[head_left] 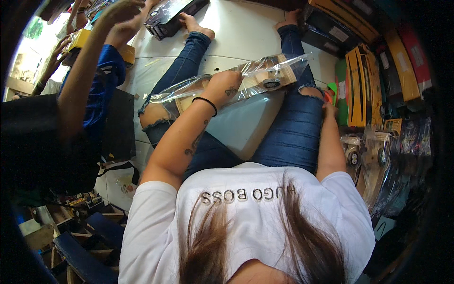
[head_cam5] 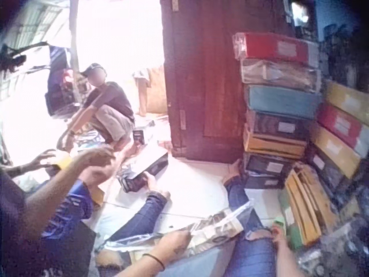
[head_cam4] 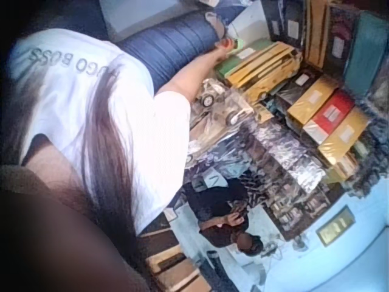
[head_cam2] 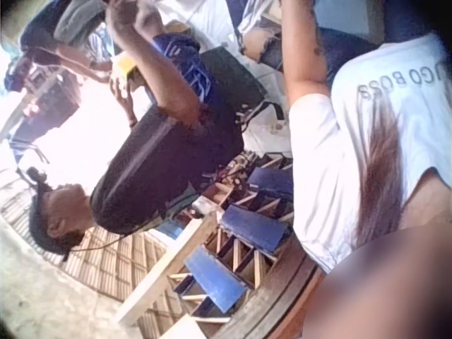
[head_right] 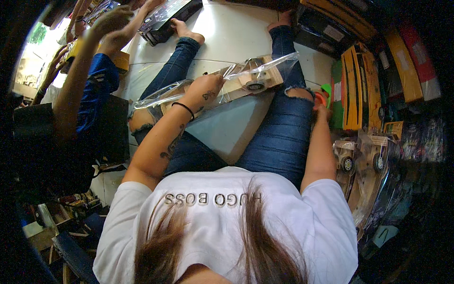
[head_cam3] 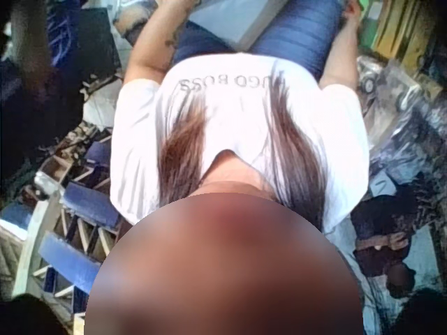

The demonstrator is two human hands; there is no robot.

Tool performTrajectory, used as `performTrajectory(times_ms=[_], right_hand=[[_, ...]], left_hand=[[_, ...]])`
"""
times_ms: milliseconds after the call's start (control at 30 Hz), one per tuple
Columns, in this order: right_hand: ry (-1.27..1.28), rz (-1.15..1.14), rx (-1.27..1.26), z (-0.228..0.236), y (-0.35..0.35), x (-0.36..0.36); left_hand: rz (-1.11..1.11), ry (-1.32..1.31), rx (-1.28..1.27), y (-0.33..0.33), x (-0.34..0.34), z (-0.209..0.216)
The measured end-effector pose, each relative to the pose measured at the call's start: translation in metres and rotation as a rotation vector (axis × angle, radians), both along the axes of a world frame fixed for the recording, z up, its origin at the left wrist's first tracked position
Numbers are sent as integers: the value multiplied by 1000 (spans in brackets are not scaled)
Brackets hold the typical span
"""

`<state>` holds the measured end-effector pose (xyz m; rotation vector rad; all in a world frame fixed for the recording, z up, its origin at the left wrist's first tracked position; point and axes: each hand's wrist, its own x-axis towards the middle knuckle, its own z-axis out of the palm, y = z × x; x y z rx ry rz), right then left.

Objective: The person sits on the floor and wraps a wooden object in plastic, then secures it with tape. They then wrap a small box in plastic and tape it shut. Finally, they place the wrapped items into a larger box.

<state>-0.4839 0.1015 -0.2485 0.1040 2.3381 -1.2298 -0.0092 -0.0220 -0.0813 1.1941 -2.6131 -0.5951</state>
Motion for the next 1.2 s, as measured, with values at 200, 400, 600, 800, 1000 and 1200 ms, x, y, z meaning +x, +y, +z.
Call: performTrajectory(times_ms=[200,400,600,800,1000,1200], right_hand=[[190,-127,-864,197,-50,82],[1169,1361,-647,271,-155,240],[804,1690,136,259,-209,305],[655,1838,586,273,-245,338],[273,1795,955,275,-298,359],[184,1827,1075,264,-309,359]], left_hand=[[-1,51,25,-4,-1,-7],[-6,77,15,-1,-1,-5],[-2,86,20,-1,0,-2],[-16,114,26,-2,1,-6],[-31,70,51,-3,0,-8],[-29,102,44,-3,1,-6]])
